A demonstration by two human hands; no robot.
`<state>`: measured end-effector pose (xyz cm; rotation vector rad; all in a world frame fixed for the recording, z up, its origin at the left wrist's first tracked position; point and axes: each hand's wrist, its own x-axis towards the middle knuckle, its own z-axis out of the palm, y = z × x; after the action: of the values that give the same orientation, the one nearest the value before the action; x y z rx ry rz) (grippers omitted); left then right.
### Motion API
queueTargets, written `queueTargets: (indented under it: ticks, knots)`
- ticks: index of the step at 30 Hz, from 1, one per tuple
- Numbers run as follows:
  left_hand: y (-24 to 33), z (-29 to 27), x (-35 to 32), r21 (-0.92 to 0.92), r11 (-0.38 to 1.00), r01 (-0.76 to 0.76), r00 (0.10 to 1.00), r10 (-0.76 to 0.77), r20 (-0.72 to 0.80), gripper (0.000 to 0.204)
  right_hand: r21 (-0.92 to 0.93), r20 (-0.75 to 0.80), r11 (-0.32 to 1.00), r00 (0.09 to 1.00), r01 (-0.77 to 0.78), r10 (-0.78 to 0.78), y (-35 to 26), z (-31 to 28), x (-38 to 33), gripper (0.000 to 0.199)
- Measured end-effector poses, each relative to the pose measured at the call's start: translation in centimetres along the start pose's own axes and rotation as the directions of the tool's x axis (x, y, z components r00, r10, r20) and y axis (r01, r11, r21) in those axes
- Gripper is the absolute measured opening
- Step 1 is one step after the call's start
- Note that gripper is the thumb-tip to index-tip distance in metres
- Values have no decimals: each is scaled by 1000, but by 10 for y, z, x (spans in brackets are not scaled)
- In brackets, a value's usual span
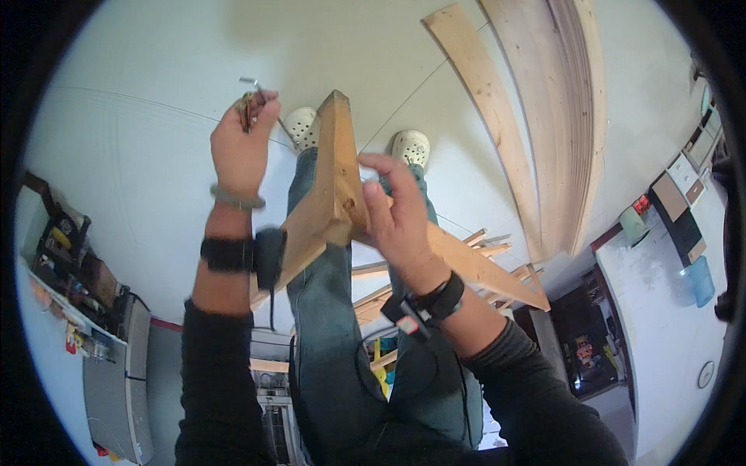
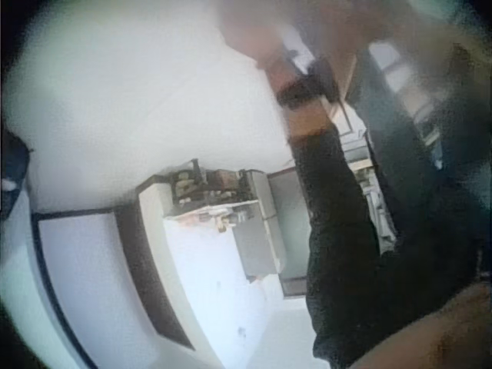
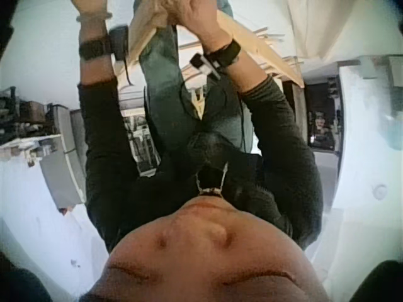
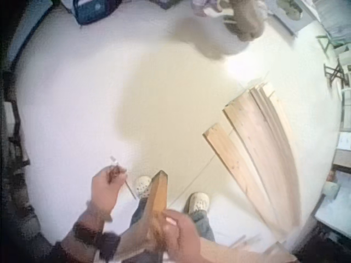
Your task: The person assembles a wooden chair frame by hand-tightening screws with an Allen key. They work on multiple joints, repositioning the frame and using both hands to align and secure the pieces.
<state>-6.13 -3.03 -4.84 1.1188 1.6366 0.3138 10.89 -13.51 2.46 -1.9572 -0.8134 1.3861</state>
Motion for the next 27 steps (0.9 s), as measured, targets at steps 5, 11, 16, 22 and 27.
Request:
queueTargets:
  ticks: [5,11,16,22,27]
  knots:
    - [104,-12,-80,-376,923,81,963,25,268,20,215,247,974,962,65,-118,-51,-28,-11,25]
    - [109,2,-89,-292,916,276,937,-189,292,36,62,140,944,939,-324,313,-60,-49,-46,26]
    - [63,-1,-72,2,995,99,883,-89,461,30,-27,76,872,869,-489,490,-26,-33,-66,28]
    - [37,8,-41,328,940,-90,688,-179,703,27,71,213,825,817,-560,536,-11,-17,-63,29]
    - [47,15,-39,282,959,-15,586,-220,780,27,227,277,732,763,-642,584,-20,-27,-63,30]
